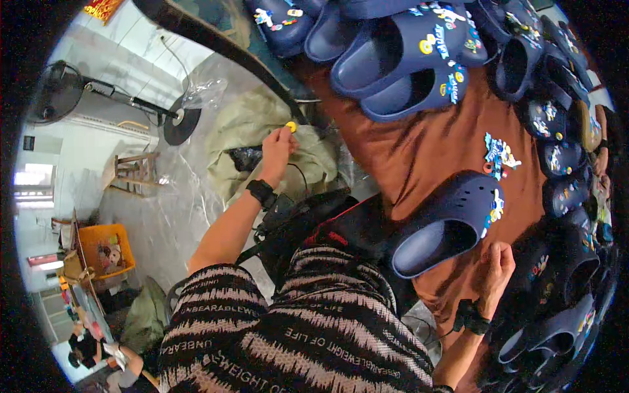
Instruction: Attaching decorative charms to blue clogs.
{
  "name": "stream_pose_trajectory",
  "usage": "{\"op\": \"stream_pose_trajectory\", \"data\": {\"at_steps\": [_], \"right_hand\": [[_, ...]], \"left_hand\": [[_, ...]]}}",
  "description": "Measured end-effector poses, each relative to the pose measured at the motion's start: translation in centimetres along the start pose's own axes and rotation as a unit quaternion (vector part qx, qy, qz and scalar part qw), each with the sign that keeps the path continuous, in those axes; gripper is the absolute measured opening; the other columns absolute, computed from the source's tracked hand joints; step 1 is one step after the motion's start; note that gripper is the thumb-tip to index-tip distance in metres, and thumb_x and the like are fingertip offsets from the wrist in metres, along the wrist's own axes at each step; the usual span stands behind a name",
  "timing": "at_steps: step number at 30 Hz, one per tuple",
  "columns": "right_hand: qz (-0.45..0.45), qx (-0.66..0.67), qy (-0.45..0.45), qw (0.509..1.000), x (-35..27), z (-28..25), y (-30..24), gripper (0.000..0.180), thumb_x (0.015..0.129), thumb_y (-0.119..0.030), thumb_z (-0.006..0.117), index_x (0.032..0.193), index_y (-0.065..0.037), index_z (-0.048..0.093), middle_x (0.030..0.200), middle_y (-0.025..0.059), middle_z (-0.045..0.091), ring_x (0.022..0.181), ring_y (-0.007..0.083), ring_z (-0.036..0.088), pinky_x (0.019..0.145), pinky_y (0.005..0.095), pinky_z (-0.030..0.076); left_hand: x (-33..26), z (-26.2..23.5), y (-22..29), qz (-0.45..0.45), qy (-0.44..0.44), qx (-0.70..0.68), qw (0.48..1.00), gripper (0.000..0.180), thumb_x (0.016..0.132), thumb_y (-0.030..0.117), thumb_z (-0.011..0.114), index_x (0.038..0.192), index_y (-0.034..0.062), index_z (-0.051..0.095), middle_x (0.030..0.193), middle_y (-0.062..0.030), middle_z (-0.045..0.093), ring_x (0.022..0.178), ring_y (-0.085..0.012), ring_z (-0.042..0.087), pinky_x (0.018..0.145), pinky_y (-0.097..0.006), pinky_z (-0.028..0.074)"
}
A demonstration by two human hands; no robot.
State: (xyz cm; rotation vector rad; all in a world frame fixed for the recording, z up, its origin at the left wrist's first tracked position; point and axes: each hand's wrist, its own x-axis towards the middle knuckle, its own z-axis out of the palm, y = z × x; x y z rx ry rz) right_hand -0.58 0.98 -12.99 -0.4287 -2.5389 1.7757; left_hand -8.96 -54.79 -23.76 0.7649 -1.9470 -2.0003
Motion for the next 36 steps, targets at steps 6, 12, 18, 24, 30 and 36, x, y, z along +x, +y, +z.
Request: {"op": "stream_pose_trajectory", "data": {"at_steps": [6,12,18,24,30,36], "right_hand": [[0.004,-0.026,-0.013,1.0,-0.3,0.6,-0.3,0.022,0.102,-0.023,0.062,0.091,-0.004,0.061,0.08,-0.0025,0.057,0.072,0.0078,0.047,0.066,0.0237,0.04],[-0.062,-0.052,-0.008,0.997,1.5,0.4,0.3,0.024,0.104,-0.021,0.057,0.086,-0.005,0.06,0.074,-0.0032,0.055,0.064,0.0055,0.045,0.057,0.0221,0.035],[-0.014,-0.102,0.015,0.995,1.8,2.7,-5.7,0.019,0.099,-0.015,0.062,0.088,0.001,0.064,0.075,0.0001,0.059,0.069,0.0091,0.052,0.064,0.0264,0.044],[-0.131,-0.15,0.041,0.979,7.9,1.4,-7.3,0.021,0.097,-0.016,0.064,0.091,0.005,0.064,0.073,0.0061,0.062,0.069,0.0122,0.055,0.064,0.0308,0.047],[-0.124,-0.168,-0.071,0.975,15.6,1.4,-5.4,0.02,0.093,-0.016,0.068,0.098,0.004,0.069,0.081,0.0124,0.068,0.074,0.0168,0.062,0.07,0.035,0.051],[-0.179,-0.28,-0.185,0.925,19.1,3.8,-5.7,0.028,0.086,-0.024,0.074,0.1,-0.001,0.073,0.09,0.0174,0.074,0.083,0.0297,0.071,0.076,0.0405,0.054]], "left_hand": [[3.2,-11.7,-9.4,-0.133,0.158,-0.014,0.978,0.028,0.098,0.026,0.057,0.087,0.0014,0.064,0.072,-0.0077,0.064,0.058,-0.0201,0.063,0.054,-0.034,0.052],[6.9,-26.9,-13.2,0.154,0.131,0.336,0.92,0.022,0.096,0.025,0.058,0.089,0.0041,0.06,0.071,-0.0058,0.062,0.059,-0.0204,0.063,0.056,-0.037,0.053],[4.1,-10.7,-5.5,0.318,-0.041,0.512,0.796,0.018,0.098,0.014,0.057,0.104,0.0028,0.071,0.079,-0.0059,0.067,0.065,-0.0106,0.061,0.058,-0.025,0.049],[-3.2,6.3,6.9,0.19,-0.204,0.259,0.925,0.018,0.1,0.011,0.056,0.101,-0.0007,0.07,0.081,-0.0018,0.064,0.071,-0.0096,0.056,0.066,-0.027,0.047],[-12.0,17.9,11.0,0.352,-0.377,0.13,0.847,0.017,0.094,0.004,0.059,0.106,-0.002,0.069,0.103,-0.0156,0.068,0.101,-0.0284,0.067,0.091,-0.035,0.051],[-14.7,23.0,8.3,0.303,-0.437,0.103,0.84,0.029,0.095,0.009,0.059,0.123,0.0006,0.062,0.123,-0.0179,0.059,0.117,-0.0305,0.059,0.101,-0.039,0.046]]}}
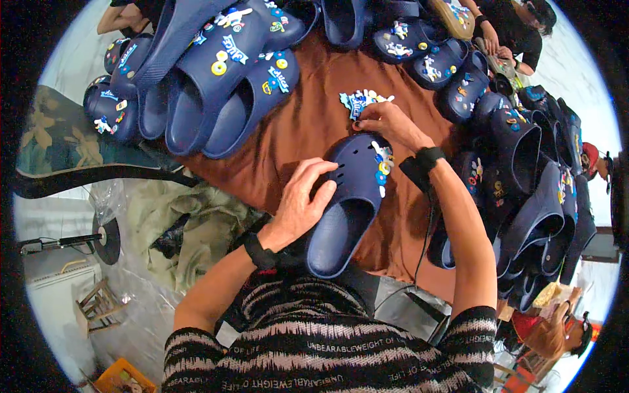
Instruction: Attaching decorative charms to blue clogs.
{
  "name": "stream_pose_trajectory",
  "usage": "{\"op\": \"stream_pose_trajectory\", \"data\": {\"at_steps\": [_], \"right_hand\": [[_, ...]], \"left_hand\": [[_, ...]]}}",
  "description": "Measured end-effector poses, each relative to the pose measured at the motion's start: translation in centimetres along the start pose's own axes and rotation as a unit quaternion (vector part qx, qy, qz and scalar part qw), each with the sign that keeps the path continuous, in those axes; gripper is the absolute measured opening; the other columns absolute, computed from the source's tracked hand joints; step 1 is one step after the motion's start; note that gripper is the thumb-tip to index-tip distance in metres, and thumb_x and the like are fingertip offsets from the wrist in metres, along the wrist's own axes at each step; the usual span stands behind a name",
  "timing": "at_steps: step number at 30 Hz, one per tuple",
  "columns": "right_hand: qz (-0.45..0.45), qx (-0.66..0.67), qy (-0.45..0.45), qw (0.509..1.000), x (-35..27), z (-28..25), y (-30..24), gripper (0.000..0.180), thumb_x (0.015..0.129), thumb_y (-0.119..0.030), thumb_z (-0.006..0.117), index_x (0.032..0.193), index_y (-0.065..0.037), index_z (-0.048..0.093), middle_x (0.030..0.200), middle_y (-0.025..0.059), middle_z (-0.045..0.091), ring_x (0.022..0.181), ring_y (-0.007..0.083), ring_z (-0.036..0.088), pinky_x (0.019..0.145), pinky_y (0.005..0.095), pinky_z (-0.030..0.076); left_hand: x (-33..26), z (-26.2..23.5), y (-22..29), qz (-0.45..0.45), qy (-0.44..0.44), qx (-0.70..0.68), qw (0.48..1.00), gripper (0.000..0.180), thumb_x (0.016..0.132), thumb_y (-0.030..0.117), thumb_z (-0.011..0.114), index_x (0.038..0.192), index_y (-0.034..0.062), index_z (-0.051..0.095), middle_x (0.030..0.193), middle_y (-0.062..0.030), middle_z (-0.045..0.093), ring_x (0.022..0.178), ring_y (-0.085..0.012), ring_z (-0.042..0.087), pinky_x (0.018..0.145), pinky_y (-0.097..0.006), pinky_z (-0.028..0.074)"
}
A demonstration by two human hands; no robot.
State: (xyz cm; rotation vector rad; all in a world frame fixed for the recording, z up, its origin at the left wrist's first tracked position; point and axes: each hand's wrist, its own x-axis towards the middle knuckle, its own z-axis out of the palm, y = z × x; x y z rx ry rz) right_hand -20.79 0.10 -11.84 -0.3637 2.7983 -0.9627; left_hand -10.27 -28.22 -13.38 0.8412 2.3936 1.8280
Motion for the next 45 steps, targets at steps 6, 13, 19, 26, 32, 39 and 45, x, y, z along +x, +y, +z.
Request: {"op": "stream_pose_trajectory", "data": {"at_steps": [6,13,19,26,32,39,45], "right_hand": [[0.02,-0.126,-0.072,0.989,2.3,0.8,0.2,0.03,0.082,-0.029,0.077,0.104,-0.009,0.076,0.097,0.0198,0.074,0.093,0.0368,0.071,0.082,0.0451,0.056],[0.119,0.158,-0.017,0.98,0.4,-0.8,-1.9,0.024,0.099,-0.022,0.058,0.104,0.0,0.068,0.087,0.0026,0.067,0.076,0.0101,0.064,0.068,0.0252,0.05],[0.115,0.413,-0.037,0.903,-2.3,-2.1,-0.6,0.02,0.105,-0.023,0.055,0.11,-0.007,0.066,0.091,-0.0018,0.064,0.072,0.0061,0.058,0.067,0.0204,0.046],[0.107,0.339,-0.032,0.934,-3.4,-3.4,-2.4,0.021,0.102,-0.029,0.063,0.103,-0.008,0.066,0.089,-0.0028,0.068,0.07,0.0064,0.059,0.064,0.0215,0.046],[0.073,0.233,-0.084,0.966,-3.2,-2.9,-5.4,0.017,0.097,-0.02,0.068,0.09,-0.004,0.068,0.079,0.0018,0.07,0.064,0.0085,0.06,0.058,0.0251,0.048],[0.0,0.125,-0.157,0.98,-2.6,-1.9,-3.9,0.016,0.092,-0.017,0.069,0.09,-0.002,0.074,0.082,0.0027,0.074,0.07,0.0102,0.061,0.062,0.0276,0.049],[-0.001,0.047,-0.142,0.989,-2.4,-1.6,-5.5,0.016,0.091,-0.015,0.07,0.092,0.001,0.072,0.087,0.0078,0.073,0.081,0.0157,0.066,0.073,0.0332,0.051]], "left_hand": [[0.1,2.1,-2.0,-0.006,0.009,0.018,1.0,0.028,0.097,0.013,0.058,0.122,0.0012,0.062,0.124,-0.0177,0.057,0.12,-0.0336,0.055,0.107,-0.039,0.042],[-0.1,2.2,-3.6,-0.031,0.036,0.01,0.999,0.026,0.099,0.013,0.056,0.122,0.0017,0.062,0.123,-0.0174,0.058,0.116,-0.0322,0.058,0.102,-0.038,0.045],[-0.1,2.6,-3.9,-0.028,0.052,-0.003,0.998,0.026,0.099,0.014,0.055,0.121,0.0027,0.061,0.122,-0.0196,0.059,0.116,-0.0378,0.058,0.099,-0.043,0.048],[-0.2,2.6,-2.0,-0.013,0.04,-0.02,0.999,0.032,0.099,0.021,0.057,0.124,0.0007,0.059,0.126,-0.0205,0.056,0.122,-0.0376,0.053,0.106,-0.043,0.042],[-1.1,3.1,-1.2,0.013,0.014,-0.024,1.0,0.05,0.097,0.037,0.061,0.132,0.0018,0.055,0.141,-0.0232,0.043,0.134,-0.0417,0.041,0.114,-0.049,0.033],[-1.1,3.5,-1.2,-0.005,-0.01,0.019,1.0,0.051,0.096,0.038,0.062,0.132,0.0026,0.055,0.141,-0.0223,0.044,0.135,-0.0407,0.041,0.115,-0.049,0.032],[-1.3,3.1,-1.1,-0.005,-0.02,0.035,0.999,0.048,0.097,0.032,0.061,0.135,0.0033,0.053,0.144,-0.0217,0.042,0.137,-0.0388,0.04,0.117,-0.045,0.031]]}}
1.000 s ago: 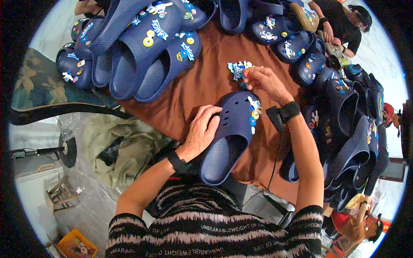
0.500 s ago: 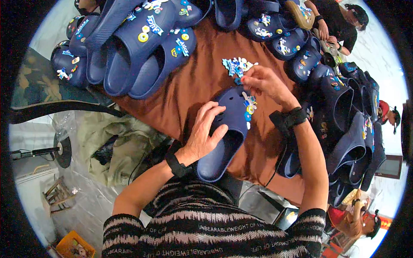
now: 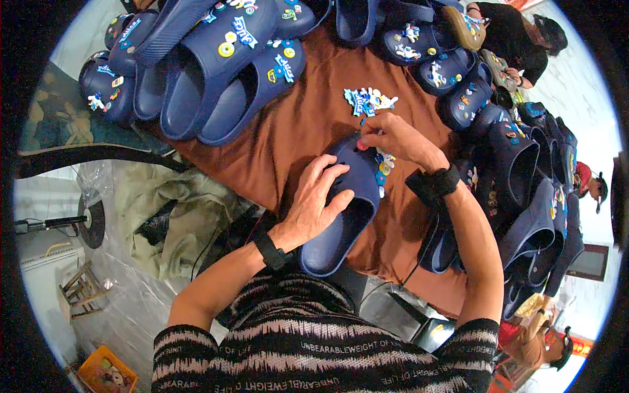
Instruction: Attaching decorative charms to blue clogs.
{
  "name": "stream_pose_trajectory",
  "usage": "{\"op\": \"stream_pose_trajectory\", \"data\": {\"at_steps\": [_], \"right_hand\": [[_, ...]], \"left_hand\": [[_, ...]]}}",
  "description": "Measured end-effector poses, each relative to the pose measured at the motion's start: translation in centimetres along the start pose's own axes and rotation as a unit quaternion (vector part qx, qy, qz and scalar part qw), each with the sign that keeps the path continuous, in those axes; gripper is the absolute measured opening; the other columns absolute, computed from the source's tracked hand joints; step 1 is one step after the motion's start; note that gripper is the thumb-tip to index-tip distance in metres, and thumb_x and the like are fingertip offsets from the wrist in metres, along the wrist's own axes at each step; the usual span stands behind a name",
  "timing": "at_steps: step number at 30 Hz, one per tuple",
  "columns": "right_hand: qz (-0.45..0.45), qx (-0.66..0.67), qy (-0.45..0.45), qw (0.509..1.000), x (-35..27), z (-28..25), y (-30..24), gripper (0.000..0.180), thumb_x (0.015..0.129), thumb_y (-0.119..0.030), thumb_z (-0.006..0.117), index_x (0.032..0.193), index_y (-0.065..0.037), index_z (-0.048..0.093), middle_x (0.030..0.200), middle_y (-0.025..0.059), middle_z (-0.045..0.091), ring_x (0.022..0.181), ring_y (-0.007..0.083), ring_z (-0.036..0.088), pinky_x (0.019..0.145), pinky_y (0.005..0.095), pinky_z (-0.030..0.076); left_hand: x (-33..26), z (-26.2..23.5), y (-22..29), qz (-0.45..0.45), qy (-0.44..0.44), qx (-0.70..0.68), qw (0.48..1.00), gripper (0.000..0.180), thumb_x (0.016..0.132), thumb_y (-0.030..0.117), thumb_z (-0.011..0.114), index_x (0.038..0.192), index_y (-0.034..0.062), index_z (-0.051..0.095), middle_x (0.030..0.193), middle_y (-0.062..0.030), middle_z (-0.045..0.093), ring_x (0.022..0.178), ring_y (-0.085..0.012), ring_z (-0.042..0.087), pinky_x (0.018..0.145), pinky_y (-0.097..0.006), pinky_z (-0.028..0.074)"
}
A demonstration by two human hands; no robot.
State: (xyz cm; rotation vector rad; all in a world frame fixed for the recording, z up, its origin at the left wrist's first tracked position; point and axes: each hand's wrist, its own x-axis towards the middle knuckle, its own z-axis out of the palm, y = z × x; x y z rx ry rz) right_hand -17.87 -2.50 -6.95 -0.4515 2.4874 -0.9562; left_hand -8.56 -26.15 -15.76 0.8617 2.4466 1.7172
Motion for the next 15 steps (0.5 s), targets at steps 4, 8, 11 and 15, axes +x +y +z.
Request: {"op": "stream_pose_trajectory", "data": {"at_steps": [4,8,11,15], "right_hand": [[0.03,-0.09,0.027,0.995,-0.2,-0.7,0.0,0.017,0.089,-0.015,0.07,0.091,0.002,0.071,0.087,0.0103,0.072,0.082,0.0195,0.066,0.075,0.0346,0.051],[-0.007,-0.026,0.03,0.999,-0.4,-1.1,1.6,0.017,0.086,-0.021,0.071,0.089,-0.004,0.074,0.084,0.0127,0.073,0.079,0.0268,0.07,0.073,0.039,0.054],[-0.022,-0.034,0.002,0.999,-0.2,-1.3,2.0,0.017,0.084,-0.024,0.073,0.089,-0.007,0.074,0.084,0.013,0.073,0.082,0.0295,0.07,0.074,0.0408,0.054],[0.01,-0.137,0.007,0.991,-0.3,-1.1,1.1,0.019,0.082,-0.027,0.074,0.088,-0.009,0.075,0.086,0.0124,0.073,0.084,0.0308,0.07,0.075,0.0426,0.054]], "left_hand": [[0.0,-0.1,-0.1,-0.002,0.002,0.001,1.0,0.048,0.098,0.034,0.06,0.134,0.0036,0.054,0.144,-0.0214,0.043,0.137,-0.0389,0.04,0.117,-0.045,0.031],[0.0,0.2,-0.1,0.001,0.004,0.003,1.0,0.049,0.098,0.036,0.06,0.134,0.0039,0.054,0.143,-0.0213,0.043,0.137,-0.0389,0.04,0.117,-0.046,0.031],[0.0,0.2,-0.1,0.008,0.024,-0.005,1.0,0.048,0.095,0.036,0.064,0.129,0.0037,0.057,0.14,-0.0209,0.046,0.133,-0.0408,0.043,0.114,-0.049,0.034],[0.0,0.2,-0.3,0.001,0.007,-0.003,1.0,0.052,0.099,0.042,0.058,0.134,0.0036,0.055,0.142,-0.0213,0.044,0.136,-0.0388,0.041,0.116,-0.046,0.032]]}}
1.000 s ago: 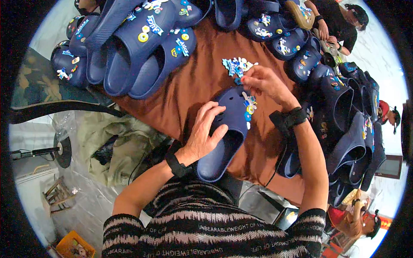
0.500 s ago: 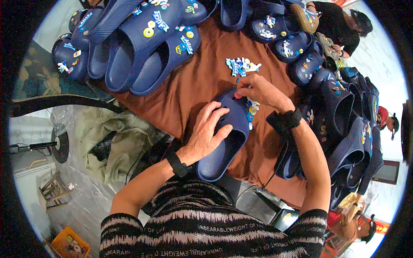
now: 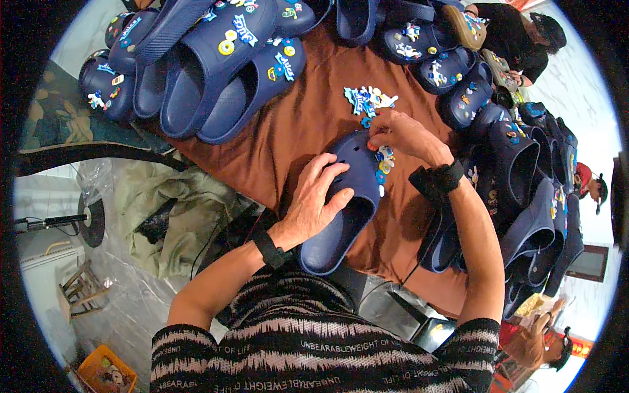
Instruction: Attaching decorative charms to blue clogs.
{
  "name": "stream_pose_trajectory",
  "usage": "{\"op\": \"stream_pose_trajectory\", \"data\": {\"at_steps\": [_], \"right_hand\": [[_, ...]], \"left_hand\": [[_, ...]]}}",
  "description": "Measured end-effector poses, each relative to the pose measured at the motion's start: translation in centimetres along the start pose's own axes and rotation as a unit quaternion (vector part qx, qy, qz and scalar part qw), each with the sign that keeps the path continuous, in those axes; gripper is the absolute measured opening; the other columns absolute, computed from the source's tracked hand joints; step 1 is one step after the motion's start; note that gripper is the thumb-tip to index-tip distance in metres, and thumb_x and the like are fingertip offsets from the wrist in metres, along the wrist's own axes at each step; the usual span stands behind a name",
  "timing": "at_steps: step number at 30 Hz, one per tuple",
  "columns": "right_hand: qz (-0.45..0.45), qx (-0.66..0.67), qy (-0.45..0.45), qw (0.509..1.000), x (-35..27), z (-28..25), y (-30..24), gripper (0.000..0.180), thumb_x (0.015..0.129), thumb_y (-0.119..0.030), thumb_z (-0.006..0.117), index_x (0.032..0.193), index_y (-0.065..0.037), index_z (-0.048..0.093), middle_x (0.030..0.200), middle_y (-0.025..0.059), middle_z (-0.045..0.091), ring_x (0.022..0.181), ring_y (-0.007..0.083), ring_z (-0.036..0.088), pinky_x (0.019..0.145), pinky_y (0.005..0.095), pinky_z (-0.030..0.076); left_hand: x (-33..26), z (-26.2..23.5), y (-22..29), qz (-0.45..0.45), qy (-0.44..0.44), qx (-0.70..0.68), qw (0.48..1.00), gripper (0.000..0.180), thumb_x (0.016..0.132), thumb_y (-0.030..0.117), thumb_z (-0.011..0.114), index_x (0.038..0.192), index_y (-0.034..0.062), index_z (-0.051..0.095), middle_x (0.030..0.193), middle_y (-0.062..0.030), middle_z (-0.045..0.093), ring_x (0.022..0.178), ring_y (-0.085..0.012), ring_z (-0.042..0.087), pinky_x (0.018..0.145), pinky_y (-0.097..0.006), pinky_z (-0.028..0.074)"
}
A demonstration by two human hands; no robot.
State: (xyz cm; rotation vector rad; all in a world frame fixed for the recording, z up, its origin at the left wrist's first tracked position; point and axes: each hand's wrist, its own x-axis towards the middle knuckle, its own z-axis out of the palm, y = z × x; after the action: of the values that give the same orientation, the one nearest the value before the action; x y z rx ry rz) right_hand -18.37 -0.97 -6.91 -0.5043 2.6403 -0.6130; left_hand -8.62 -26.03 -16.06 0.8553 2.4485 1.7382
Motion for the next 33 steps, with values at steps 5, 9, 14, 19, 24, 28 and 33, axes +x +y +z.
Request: {"op": "stream_pose_trajectory", "data": {"at_steps": [5,9,14,19,24,28,33], "right_hand": [[0.067,-0.097,0.0,0.993,-0.4,-0.2,-1.8,0.021,0.081,-0.029,0.075,0.091,-0.011,0.074,0.091,0.0142,0.073,0.09,0.0343,0.07,0.079,0.047,0.054],[0.076,-0.134,0.007,0.988,-0.5,0.5,-2.1,0.022,0.081,-0.031,0.076,0.09,-0.01,0.073,0.091,0.0156,0.073,0.09,0.0355,0.071,0.078,0.0488,0.056],[0.074,-0.22,0.038,0.972,-0.1,1.9,-2.3,0.023,0.084,-0.027,0.074,0.091,-0.007,0.069,0.089,0.0155,0.07,0.088,0.0366,0.069,0.073,0.0485,0.053],[0.052,0.026,0.051,0.997,-0.5,-0.3,0.0,0.031,0.088,-0.031,0.074,0.096,-0.002,0.07,0.079,0.0122,0.07,0.075,0.0262,0.069,0.066,0.0383,0.054],[0.105,0.218,0.108,0.964,-0.8,-1.0,1.4,0.023,0.095,-0.023,0.069,0.095,0.0,0.069,0.076,0.0036,0.065,0.074,0.0146,0.062,0.066,0.0316,0.05],[-0.015,0.147,0.105,0.983,-1.5,0.5,1.5,0.014,0.092,-0.014,0.069,0.092,0.0,0.07,0.078,0.0056,0.067,0.077,0.0159,0.064,0.07,0.034,0.051],[0.044,0.105,0.074,0.991,-1.9,1.0,0.1,0.015,0.088,-0.015,0.072,0.088,-0.001,0.071,0.082,0.0111,0.071,0.08,0.0235,0.069,0.074,0.0369,0.052]], "left_hand": [[0.0,0.0,0.1,0.001,0.006,-0.001,1.0,0.054,0.099,0.044,0.058,0.133,0.0031,0.056,0.141,-0.0213,0.045,0.135,-0.0388,0.043,0.115,-0.046,0.033],[0.1,0.2,0.1,0.002,0.02,-0.012,1.0,0.046,0.094,0.034,0.065,0.129,0.0041,0.058,0.139,-0.0206,0.046,0.132,-0.0406,0.043,0.113,-0.048,0.034],[0.0,0.3,-0.2,0.002,0.019,-0.006,1.0,0.047,0.094,0.034,0.065,0.129,0.0042,0.058,0.14,-0.0203,0.046,0.133,-0.0405,0.043,0.113,-0.049,0.034],[0.1,0.2,0.0,-0.004,0.018,-0.019,1.0,0.047,0.094,0.033,0.066,0.13,0.0042,0.058,0.14,-0.02,0.046,0.133,-0.0399,0.043,0.114,-0.049,0.033],[0.0,0.1,-0.1,0.001,0.018,-0.014,1.0,0.047,0.094,0.034,0.065,0.13,0.0044,0.058,0.14,-0.0201,0.046,0.134,-0.0396,0.042,0.114,-0.048,0.033],[0.1,0.2,-0.1,0.004,0.02,-0.014,1.0,0.048,0.094,0.036,0.065,0.129,0.0044,0.058,0.139,-0.0203,0.047,0.133,-0.0396,0.043,0.114,-0.048,0.033],[0.1,0.1,0.0,0.003,0.02,-0.008,1.0,0.047,0.094,0.035,0.064,0.129,0.0042,0.058,0.138,-0.0203,0.047,0.132,-0.0394,0.044,0.114,-0.048,0.033]]}}
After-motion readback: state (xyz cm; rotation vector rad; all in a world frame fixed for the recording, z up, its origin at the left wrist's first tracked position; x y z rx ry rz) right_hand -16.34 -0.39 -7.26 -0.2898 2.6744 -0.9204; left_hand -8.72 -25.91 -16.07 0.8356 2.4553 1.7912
